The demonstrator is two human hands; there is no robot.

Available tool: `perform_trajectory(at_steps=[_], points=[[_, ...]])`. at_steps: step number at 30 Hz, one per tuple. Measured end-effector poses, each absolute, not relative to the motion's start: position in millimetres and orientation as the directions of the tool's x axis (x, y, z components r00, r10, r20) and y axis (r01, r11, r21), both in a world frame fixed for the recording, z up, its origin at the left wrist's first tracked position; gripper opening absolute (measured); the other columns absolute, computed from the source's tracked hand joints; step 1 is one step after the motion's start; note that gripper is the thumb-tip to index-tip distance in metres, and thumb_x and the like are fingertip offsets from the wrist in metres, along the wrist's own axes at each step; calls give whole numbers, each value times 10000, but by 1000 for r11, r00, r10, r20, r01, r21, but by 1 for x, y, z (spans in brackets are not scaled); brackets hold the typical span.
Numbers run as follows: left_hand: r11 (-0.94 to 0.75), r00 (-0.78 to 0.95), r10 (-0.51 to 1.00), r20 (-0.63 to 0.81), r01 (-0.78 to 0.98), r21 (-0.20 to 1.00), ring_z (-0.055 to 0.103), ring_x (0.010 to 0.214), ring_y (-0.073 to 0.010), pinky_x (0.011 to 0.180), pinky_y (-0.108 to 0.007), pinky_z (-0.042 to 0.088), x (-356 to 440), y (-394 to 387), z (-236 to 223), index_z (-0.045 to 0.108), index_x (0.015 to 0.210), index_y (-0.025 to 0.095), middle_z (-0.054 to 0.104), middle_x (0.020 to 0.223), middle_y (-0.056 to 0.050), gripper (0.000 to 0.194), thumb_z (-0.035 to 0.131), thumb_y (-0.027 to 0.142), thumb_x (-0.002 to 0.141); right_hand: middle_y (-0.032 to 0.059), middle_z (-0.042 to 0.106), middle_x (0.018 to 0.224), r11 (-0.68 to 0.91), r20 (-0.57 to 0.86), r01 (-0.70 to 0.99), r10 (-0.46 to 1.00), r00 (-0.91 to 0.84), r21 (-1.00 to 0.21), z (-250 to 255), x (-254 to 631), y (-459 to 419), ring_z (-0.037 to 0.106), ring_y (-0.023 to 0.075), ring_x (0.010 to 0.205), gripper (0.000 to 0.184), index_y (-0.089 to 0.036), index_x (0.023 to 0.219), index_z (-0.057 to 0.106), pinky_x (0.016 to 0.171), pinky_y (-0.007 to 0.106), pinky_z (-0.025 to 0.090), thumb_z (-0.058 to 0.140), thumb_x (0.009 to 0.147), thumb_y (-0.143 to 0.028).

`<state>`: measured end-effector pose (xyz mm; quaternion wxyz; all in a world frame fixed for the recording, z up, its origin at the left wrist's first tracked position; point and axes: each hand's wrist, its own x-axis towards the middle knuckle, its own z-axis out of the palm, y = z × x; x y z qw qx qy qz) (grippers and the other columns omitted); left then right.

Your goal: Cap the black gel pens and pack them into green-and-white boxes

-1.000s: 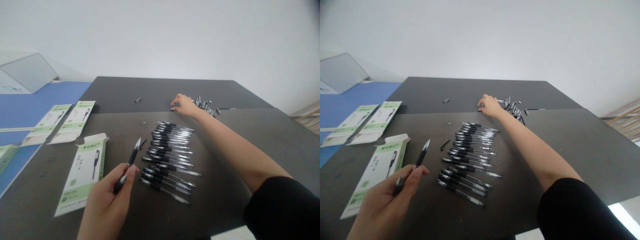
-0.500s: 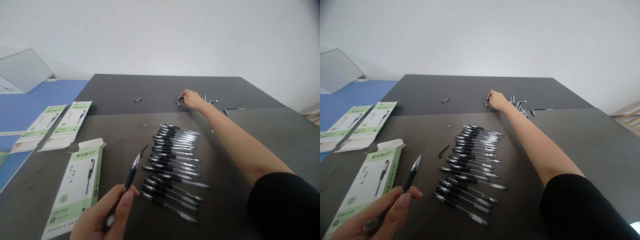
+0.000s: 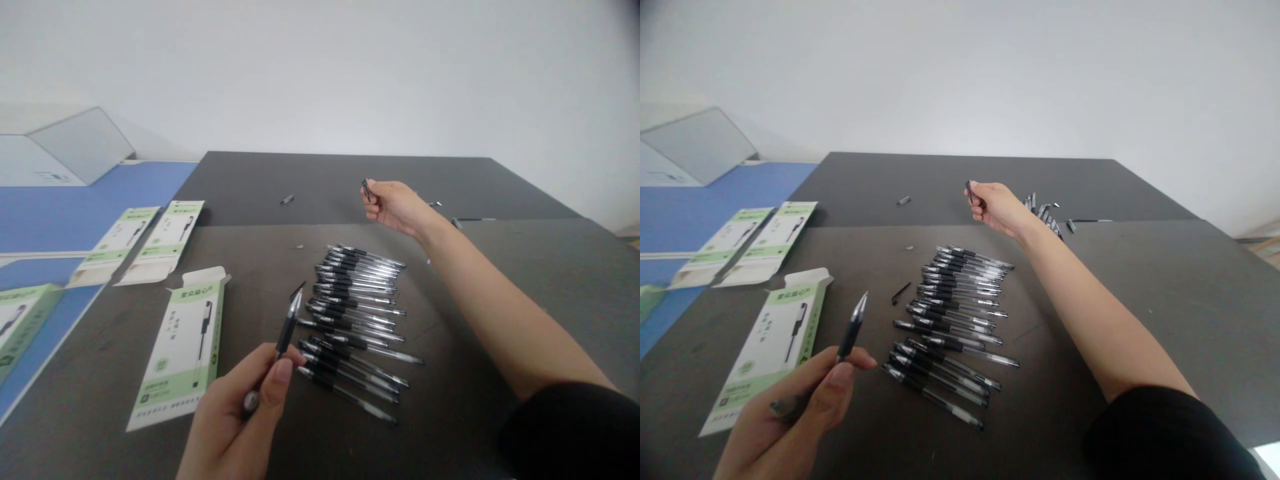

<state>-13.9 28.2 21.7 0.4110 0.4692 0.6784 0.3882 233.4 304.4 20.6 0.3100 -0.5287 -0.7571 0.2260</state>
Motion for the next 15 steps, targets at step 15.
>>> perform_trajectory(at_steps=[15], points=[[34, 206, 975, -80, 220, 975, 315, 507, -120, 477, -272, 235, 2, 18, 21, 720, 796, 184, 356, 550, 49, 449, 538, 549, 984, -24, 576, 605, -40, 40, -212, 931, -363, -976, 60, 206, 127, 363, 70, 487, 129, -167, 753, 700, 498, 250, 273, 693, 838, -264]])
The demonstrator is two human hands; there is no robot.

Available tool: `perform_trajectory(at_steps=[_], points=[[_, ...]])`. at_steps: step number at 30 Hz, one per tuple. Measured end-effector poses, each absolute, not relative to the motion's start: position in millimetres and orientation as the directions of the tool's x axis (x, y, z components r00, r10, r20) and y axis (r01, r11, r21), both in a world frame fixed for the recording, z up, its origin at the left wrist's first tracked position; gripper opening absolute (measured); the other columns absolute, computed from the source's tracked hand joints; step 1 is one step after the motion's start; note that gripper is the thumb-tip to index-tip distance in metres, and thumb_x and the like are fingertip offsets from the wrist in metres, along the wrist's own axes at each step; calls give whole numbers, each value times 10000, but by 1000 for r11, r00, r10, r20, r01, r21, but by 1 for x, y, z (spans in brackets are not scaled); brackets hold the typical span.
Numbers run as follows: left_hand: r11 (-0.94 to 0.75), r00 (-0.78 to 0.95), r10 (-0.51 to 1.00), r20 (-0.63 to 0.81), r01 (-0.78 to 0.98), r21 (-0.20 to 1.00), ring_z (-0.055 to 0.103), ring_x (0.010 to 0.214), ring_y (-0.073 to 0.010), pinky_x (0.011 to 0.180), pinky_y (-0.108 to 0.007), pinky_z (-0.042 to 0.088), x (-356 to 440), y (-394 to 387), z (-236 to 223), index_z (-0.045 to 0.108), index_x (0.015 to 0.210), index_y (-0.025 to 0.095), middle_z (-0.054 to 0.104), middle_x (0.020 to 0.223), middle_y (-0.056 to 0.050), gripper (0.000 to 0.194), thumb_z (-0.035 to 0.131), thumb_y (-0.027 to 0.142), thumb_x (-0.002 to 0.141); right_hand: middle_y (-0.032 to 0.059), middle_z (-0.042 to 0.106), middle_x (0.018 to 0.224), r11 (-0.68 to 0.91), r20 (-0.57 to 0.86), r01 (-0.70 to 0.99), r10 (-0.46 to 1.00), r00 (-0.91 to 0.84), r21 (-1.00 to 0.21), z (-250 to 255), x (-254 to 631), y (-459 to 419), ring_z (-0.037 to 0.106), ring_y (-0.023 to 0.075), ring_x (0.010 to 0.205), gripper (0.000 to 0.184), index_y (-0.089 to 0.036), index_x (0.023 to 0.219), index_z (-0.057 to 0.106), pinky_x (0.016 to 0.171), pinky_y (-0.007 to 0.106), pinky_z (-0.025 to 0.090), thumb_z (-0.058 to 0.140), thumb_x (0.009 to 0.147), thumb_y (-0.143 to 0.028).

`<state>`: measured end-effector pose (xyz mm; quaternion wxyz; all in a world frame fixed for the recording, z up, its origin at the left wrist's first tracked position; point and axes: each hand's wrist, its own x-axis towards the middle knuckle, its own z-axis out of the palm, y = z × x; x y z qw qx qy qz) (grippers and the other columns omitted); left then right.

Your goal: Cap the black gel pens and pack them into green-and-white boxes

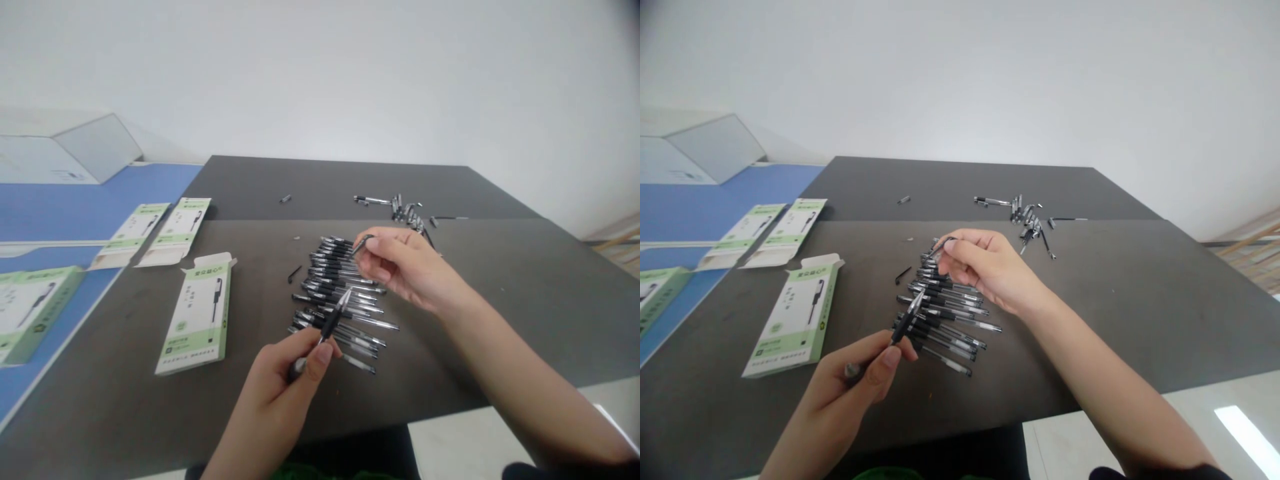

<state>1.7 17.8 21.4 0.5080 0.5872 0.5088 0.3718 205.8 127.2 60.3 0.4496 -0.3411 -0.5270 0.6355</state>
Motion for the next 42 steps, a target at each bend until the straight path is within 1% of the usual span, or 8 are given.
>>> perform_trajectory(at_steps=[3, 11, 18, 25, 30, 34, 38, 42], points=[[33, 224, 971, -79, 201, 979, 313, 516, -118, 484, -272, 233, 0, 15, 22, 707, 825, 177, 351, 561, 53, 468, 512, 566, 997, -35, 575, 604, -33, 30, -166, 931, -365, -986, 64, 201, 109, 398, 78, 507, 123, -171, 832, 725, 506, 249, 282, 692, 849, -288], [39, 244, 965, -95, 225, 974, 311, 539, -112, 500, -266, 242, -1, 9, 25, 675, 813, 170, 345, 582, 62, 507, 493, 607, 995, -33, 583, 622, 6, 18, -28, 898, -441, -1000, 63, 196, 88, 453, 88, 535, 107, -176, 855, 731, 512, 242, 327, 683, 879, -269], [66, 227, 966, -119, 231, 971, 321, 525, -118, 495, -273, 231, -2, 6, 25, 695, 802, 185, 362, 559, 58, 479, 507, 583, 992, -30, 561, 606, 45, 78, -107, 944, -319, -993, 64, 205, 87, 425, 100, 532, 138, -191, 838, 743, 517, 258, 340, 690, 872, -314], [51, 231, 966, -113, 255, 966, 336, 524, -118, 504, -271, 256, 0, 10, 25, 692, 799, 182, 365, 555, 62, 470, 512, 571, 992, -16, 601, 643, 83, 57, 41, 901, -431, -996, 66, 200, 79, 505, 112, 564, 116, -195, 861, 742, 522, 252, 365, 675, 906, -278], [66, 243, 962, -124, 232, 970, 326, 521, -118, 504, -277, 239, -4, 10, 20, 673, 798, 183, 368, 555, 64, 460, 507, 564, 993, -16, 586, 670, 86, 70, 16, 889, -452, -996, 54, 193, 69, 490, 107, 586, 158, -176, 883, 725, 535, 243, 349, 640, 957, -287], [118, 265, 948, -176, 223, 968, 293, 517, -116, 503, -279, 210, -8, 11, 17, 636, 765, 186, 342, 549, 71, 450, 511, 557, 987, -18, 561, 696, 74, 53, 27, 882, -468, -997, 44, 195, 67, 461, 109, 598, 235, -173, 939, 722, 545, 247, 342, 634, 981, -387], [109, 224, 958, -179, 295, 949, 323, 528, -125, 520, -273, 237, -7, 17, 22, 618, 754, 194, 358, 557, 65, 420, 490, 518, 987, 7, 563, 828, 98, 0, 173, 872, -489, -980, 53, 215, 75, 509, 142, 689, 278, -211, 1214, 678, 616, 270, 429, 546, 1025, -367], [-3, 177, 978, -113, 550, 835, 429, 598, -141, 589, -271, 298, -4, 23, 22, 576, 726, 208, 462, 620, 40, 346, 475, 405, 991, 3, 634, 903, 234, 43, 286, 837, -545, -929, 73, 235, 74, 562, 167, 725, 547, -319, 1526, 393, 679, 293, 486, 552, 1008, -244]])
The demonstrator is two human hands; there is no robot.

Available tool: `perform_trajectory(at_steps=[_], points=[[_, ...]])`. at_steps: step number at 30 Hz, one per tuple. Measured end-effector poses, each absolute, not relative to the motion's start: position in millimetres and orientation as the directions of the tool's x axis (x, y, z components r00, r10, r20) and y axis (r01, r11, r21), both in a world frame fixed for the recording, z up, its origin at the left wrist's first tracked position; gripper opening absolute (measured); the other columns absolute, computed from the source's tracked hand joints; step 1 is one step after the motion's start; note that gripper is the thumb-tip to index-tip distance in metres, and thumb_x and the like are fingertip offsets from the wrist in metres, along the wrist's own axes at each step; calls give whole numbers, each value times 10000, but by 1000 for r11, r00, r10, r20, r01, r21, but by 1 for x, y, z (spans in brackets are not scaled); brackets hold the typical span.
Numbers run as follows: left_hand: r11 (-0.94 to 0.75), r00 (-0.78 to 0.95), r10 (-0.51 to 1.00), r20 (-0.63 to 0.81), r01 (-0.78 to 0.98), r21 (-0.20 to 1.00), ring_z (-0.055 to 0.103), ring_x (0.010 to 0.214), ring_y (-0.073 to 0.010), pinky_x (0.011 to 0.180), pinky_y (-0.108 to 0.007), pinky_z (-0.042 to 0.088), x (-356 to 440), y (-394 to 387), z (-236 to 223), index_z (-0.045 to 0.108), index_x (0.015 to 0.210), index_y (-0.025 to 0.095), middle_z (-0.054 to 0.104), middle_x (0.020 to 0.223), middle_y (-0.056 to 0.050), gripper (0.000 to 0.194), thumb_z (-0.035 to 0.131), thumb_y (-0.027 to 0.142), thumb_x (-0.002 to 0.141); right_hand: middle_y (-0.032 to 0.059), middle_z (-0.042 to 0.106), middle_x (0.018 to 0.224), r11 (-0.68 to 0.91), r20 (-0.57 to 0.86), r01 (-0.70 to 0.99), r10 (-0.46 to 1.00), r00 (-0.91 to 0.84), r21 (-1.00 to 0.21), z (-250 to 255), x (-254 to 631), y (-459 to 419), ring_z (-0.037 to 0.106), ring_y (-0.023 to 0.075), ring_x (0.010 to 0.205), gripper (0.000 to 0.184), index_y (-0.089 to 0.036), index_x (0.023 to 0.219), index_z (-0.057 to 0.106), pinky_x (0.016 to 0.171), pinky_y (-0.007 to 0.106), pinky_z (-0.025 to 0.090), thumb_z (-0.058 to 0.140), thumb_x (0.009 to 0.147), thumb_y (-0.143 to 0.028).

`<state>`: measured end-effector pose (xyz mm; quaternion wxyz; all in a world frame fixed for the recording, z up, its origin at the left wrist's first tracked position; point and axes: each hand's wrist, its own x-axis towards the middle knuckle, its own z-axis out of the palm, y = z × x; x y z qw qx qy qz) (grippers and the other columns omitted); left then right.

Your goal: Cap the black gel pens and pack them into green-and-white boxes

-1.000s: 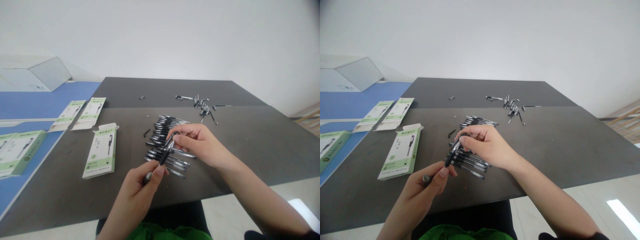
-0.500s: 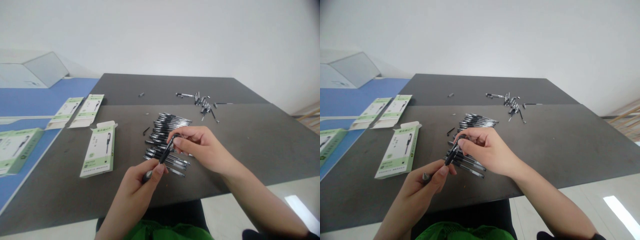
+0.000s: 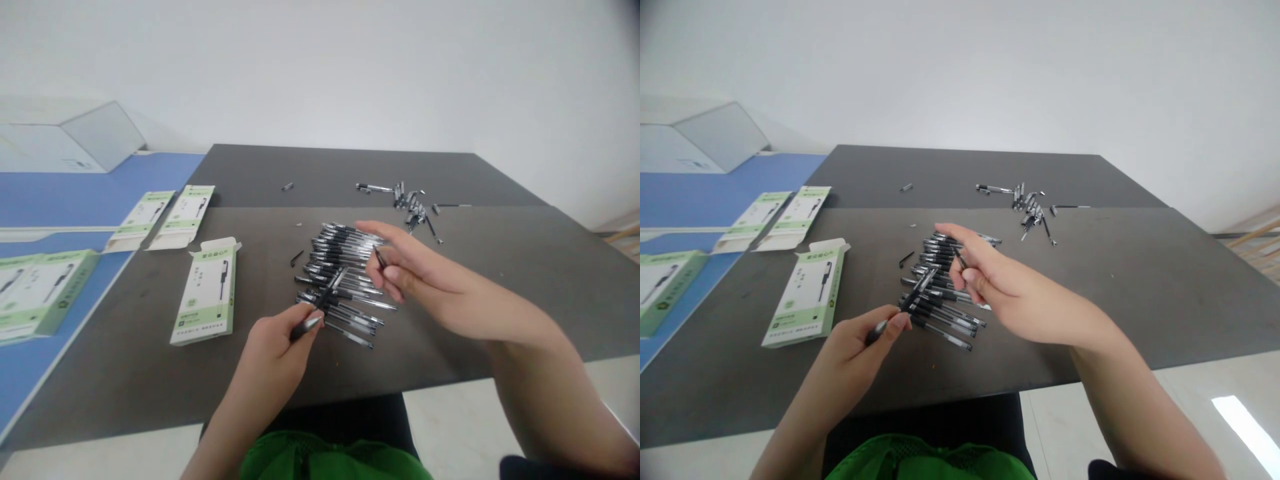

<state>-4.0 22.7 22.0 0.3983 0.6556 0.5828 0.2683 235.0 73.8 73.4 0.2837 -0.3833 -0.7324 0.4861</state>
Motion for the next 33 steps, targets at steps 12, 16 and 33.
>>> perform_trajectory(at_steps=[12, 16, 33], points=[[-64, 108, 993, -38, 801, 595, 528, 571, -182, 599, -291, 266, -2, 22, 26, 587, 782, 228, 583, 627, 2, 234, 434, 326, 929, 12, 740, 1007, 620, 165, 431, 674, -720, -655, 89, 213, 47, 675, 115, 903, 203, -186, 1078, 686, 797, 211, 476, 523, 1003, -91], [-69, 132, 989, -63, 800, 596, 569, 593, -196, 604, -291, 279, -2, 20, 26, 600, 802, 228, 627, 655, -13, 235, 424, 321, 926, -13, 761, 954, 573, 103, 460, 694, -713, -678, 88, 212, 47, 687, 104, 825, 212, -210, 1126, 683, 729, 208, 471, 534, 1009, -116], [-139, 186, 977, -108, 928, 345, 748, 758, -283, 601, -300, 326, 3, 21, 32, 678, 1035, 239, 792, 830, -55, 232, 466, 195, 949, -64, 645, 730, 473, 27, 514, 753, -657, -715, 89, 210, 47, 535, 65, 602, 107, -210, 926, 582, 554, 191, 374, 545, 1024, -229]])
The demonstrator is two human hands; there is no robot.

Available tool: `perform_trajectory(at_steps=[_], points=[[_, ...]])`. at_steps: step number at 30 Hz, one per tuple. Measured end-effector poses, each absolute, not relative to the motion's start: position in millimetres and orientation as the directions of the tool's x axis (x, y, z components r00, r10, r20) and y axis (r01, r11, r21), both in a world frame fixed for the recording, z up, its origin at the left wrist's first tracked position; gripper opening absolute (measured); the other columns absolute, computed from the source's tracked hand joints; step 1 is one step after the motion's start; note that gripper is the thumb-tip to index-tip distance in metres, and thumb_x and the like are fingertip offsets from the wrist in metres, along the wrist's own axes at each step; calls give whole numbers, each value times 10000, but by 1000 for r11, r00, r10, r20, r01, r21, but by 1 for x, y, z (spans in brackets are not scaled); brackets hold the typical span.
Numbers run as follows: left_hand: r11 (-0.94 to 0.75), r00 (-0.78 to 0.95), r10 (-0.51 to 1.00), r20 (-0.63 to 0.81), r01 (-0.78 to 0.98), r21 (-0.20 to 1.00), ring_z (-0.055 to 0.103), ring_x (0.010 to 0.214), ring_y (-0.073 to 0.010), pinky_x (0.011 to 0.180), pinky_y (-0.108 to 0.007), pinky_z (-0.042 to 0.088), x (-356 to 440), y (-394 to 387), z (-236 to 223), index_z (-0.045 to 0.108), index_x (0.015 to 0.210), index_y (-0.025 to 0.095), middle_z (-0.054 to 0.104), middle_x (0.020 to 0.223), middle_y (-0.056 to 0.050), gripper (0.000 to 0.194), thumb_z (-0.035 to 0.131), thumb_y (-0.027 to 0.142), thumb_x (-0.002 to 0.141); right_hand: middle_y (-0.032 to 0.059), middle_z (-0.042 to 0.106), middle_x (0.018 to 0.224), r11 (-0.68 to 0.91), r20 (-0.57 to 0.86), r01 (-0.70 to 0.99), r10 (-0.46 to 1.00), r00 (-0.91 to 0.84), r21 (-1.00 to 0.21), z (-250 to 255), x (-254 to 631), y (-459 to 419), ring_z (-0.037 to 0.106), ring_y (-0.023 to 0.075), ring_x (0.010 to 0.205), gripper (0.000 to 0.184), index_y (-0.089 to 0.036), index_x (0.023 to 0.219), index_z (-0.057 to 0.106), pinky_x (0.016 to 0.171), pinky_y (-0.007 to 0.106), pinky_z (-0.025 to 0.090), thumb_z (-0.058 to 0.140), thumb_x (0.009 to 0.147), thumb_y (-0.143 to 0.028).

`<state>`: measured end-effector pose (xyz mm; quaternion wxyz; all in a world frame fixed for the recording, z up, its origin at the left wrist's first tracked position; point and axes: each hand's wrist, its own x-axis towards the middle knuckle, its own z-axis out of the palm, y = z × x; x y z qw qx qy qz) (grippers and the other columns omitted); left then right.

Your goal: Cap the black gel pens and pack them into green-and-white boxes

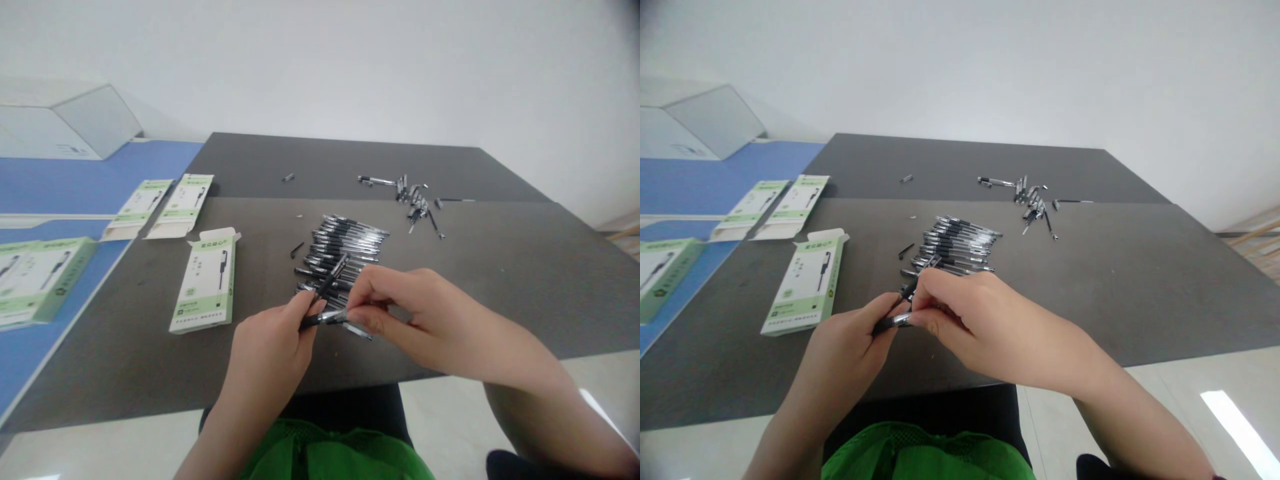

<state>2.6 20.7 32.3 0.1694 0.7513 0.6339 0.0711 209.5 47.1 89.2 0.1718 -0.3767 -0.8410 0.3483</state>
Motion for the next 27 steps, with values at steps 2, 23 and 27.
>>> perform_trajectory(at_steps=[2, 23, 27], points=[[-171, 220, 966, -135, 937, 305, 759, 776, -297, 602, -308, 319, 6, 21, 36, 672, 1037, 238, 787, 819, -58, 232, 468, 184, 942, -61, 652, 751, 473, 21, 504, 744, -668, -723, 87, 206, 48, 547, 62, 626, 92, -205, 930, 595, 575, 181, 386, 562, 1014, -223], [-154, 179, 983, -31, 912, 379, 761, 733, -276, 568, -289, 375, 23, 15, 30, 652, 1022, 209, 772, 758, -47, 190, 539, 124, 894, -2, 621, 900, 229, 140, 179, 903, -407, -957, 42, 190, 17, 592, 141, 779, 258, -234, 1163, 563, 713, 255, 498, 684, 942, -288], [-317, 268, 948, 170, 789, 526, 727, 703, -241, 593, -291, 453, 46, 11, 18, 651, 948, 206, 753, 765, -37, 133, 575, 112, 893, 22, 557, 1033, 251, 217, 182, 958, -187, -951, 18, 187, 1, 576, 174, 933, 351, -289, 1260, 542, 859, 298, 505, 684, 939, -277]])
